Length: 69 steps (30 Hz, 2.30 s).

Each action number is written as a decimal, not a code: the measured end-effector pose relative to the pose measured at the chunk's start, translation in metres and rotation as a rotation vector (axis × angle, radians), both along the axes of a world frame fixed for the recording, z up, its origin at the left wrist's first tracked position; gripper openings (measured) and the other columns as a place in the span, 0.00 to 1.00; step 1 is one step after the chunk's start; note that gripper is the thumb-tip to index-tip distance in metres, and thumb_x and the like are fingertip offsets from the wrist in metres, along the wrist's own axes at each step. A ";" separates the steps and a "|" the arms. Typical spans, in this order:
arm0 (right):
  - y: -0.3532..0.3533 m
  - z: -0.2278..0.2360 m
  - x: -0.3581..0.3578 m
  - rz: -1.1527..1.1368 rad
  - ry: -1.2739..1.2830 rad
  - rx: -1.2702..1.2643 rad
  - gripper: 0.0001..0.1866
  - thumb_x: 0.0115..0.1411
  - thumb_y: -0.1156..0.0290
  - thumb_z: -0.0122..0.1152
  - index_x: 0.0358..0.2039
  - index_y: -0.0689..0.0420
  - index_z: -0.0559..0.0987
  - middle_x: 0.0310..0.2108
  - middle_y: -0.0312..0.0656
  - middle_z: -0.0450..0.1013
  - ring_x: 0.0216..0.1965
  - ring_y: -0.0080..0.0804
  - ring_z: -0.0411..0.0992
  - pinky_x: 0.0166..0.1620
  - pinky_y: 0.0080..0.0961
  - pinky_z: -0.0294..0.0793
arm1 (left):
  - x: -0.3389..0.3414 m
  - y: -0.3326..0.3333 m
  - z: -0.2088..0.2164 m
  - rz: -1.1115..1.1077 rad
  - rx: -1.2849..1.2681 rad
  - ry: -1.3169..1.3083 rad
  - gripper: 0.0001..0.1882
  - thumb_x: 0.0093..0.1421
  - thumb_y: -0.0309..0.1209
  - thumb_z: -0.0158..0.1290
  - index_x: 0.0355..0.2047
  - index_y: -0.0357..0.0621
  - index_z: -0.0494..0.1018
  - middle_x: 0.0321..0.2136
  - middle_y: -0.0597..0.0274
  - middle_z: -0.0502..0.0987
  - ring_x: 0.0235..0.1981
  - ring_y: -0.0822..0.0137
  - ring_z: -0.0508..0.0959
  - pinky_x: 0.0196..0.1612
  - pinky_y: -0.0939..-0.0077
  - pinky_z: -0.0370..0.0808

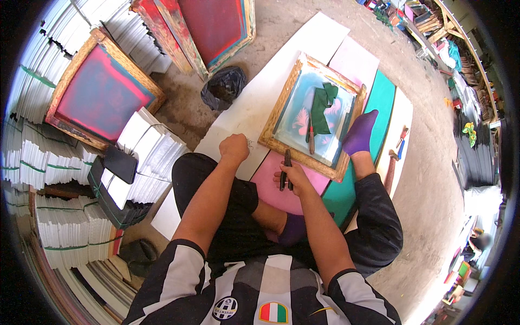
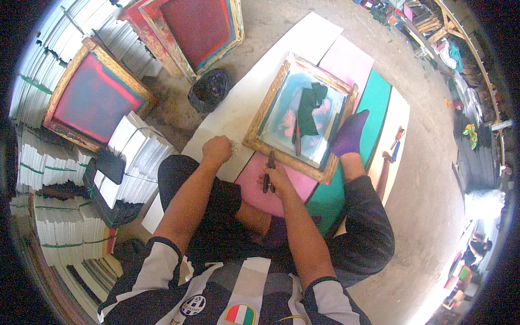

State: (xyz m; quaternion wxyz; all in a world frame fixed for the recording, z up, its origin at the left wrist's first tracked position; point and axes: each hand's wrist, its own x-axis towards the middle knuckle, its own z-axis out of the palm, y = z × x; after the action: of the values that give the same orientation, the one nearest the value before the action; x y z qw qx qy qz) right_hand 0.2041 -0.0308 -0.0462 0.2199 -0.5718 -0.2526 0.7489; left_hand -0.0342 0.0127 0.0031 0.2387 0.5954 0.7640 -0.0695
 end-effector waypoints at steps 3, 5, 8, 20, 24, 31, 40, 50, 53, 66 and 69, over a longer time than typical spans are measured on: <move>0.006 -0.001 0.000 0.032 -0.034 -0.004 0.16 0.67 0.66 0.55 0.50 0.58 0.65 0.37 0.57 0.74 0.32 0.45 0.78 0.33 0.45 0.83 | -0.001 0.000 0.001 0.041 -0.029 0.001 0.12 0.57 0.31 0.56 0.40 0.43 0.82 0.41 0.50 0.83 0.44 0.53 0.83 0.45 0.62 0.80; 0.009 0.003 -0.001 0.044 -0.057 -0.009 0.15 0.67 0.67 0.55 0.49 0.58 0.65 0.37 0.57 0.74 0.33 0.46 0.79 0.32 0.45 0.83 | -0.001 0.000 0.002 0.047 -0.051 -0.010 0.13 0.56 0.33 0.58 0.41 0.43 0.82 0.42 0.51 0.83 0.45 0.54 0.83 0.45 0.62 0.80; 0.014 0.002 0.000 0.048 -0.052 -0.042 0.15 0.67 0.67 0.55 0.49 0.58 0.65 0.36 0.58 0.75 0.33 0.47 0.79 0.33 0.45 0.83 | 0.001 -0.001 0.011 0.017 -0.078 -0.039 0.18 0.54 0.40 0.62 0.42 0.43 0.81 0.42 0.50 0.82 0.45 0.53 0.83 0.46 0.60 0.79; 0.020 -0.001 -0.006 0.075 -0.237 -0.023 0.12 0.65 0.67 0.55 0.44 0.59 0.68 0.25 0.51 0.73 0.18 0.39 0.72 0.19 0.36 0.72 | 0.005 0.000 0.012 -0.022 -0.065 -0.077 0.21 0.55 0.46 0.63 0.43 0.45 0.81 0.42 0.52 0.82 0.46 0.54 0.82 0.45 0.60 0.79; 0.014 -0.018 -0.011 0.106 -0.446 0.107 0.09 0.62 0.68 0.56 0.37 0.60 0.71 0.18 0.45 0.68 0.11 0.33 0.65 0.13 0.33 0.63 | 0.011 0.003 0.015 -0.026 -0.072 -0.085 0.22 0.55 0.48 0.63 0.42 0.44 0.81 0.42 0.51 0.82 0.45 0.53 0.82 0.45 0.60 0.79; 0.001 -0.032 -0.017 0.081 -0.614 0.327 0.09 0.60 0.67 0.54 0.34 0.61 0.74 0.18 0.45 0.69 0.13 0.34 0.68 0.15 0.33 0.66 | 0.013 0.009 0.016 -0.036 -0.097 -0.100 0.24 0.56 0.50 0.63 0.41 0.42 0.81 0.41 0.49 0.82 0.44 0.51 0.83 0.45 0.59 0.79; -0.013 -0.041 -0.022 0.133 -0.811 0.510 0.18 0.60 0.62 0.56 0.39 0.67 0.77 0.35 0.65 0.75 0.41 0.63 0.75 0.45 0.51 0.72 | 0.008 0.004 0.007 -0.140 -0.050 -0.205 0.19 0.55 0.49 0.62 0.36 0.47 0.83 0.37 0.53 0.83 0.40 0.52 0.83 0.43 0.56 0.79; -0.045 -0.032 -0.027 0.201 -0.639 0.688 0.13 0.61 0.66 0.56 0.32 0.65 0.77 0.20 0.51 0.75 0.21 0.41 0.75 0.27 0.38 0.74 | 0.030 -0.009 0.010 -0.616 0.266 -0.289 0.11 0.58 0.42 0.57 0.35 0.51 0.81 0.33 0.56 0.82 0.37 0.50 0.81 0.40 0.53 0.78; -0.043 -0.038 -0.023 0.257 -0.589 0.651 0.11 0.61 0.67 0.56 0.35 0.63 0.77 0.20 0.45 0.74 0.18 0.31 0.73 0.23 0.31 0.73 | 0.029 -0.008 0.003 -0.637 0.253 -0.267 0.11 0.58 0.42 0.56 0.33 0.51 0.80 0.33 0.56 0.81 0.37 0.49 0.81 0.39 0.53 0.78; -0.014 0.025 -0.012 0.183 0.019 0.003 0.19 0.64 0.67 0.56 0.52 0.60 0.67 0.35 0.48 0.76 0.33 0.36 0.78 0.32 0.35 0.81 | 0.014 -0.004 0.002 -0.422 0.263 -0.185 0.09 0.58 0.36 0.55 0.35 0.47 0.79 0.35 0.53 0.81 0.39 0.49 0.81 0.42 0.52 0.78; -0.002 0.019 -0.003 0.057 0.047 -0.069 0.16 0.66 0.64 0.55 0.49 0.59 0.67 0.37 0.53 0.75 0.34 0.41 0.78 0.34 0.40 0.82 | 0.000 0.001 0.000 -0.178 0.141 -0.053 0.11 0.57 0.35 0.55 0.37 0.44 0.80 0.38 0.49 0.81 0.41 0.48 0.82 0.44 0.53 0.78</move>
State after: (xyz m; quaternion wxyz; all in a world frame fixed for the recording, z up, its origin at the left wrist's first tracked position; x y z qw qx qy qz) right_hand 0.2015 -0.0328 -0.0272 0.1844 -0.5537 -0.2375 0.7766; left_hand -0.0347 0.0140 0.0029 0.2094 0.6779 0.7044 -0.0208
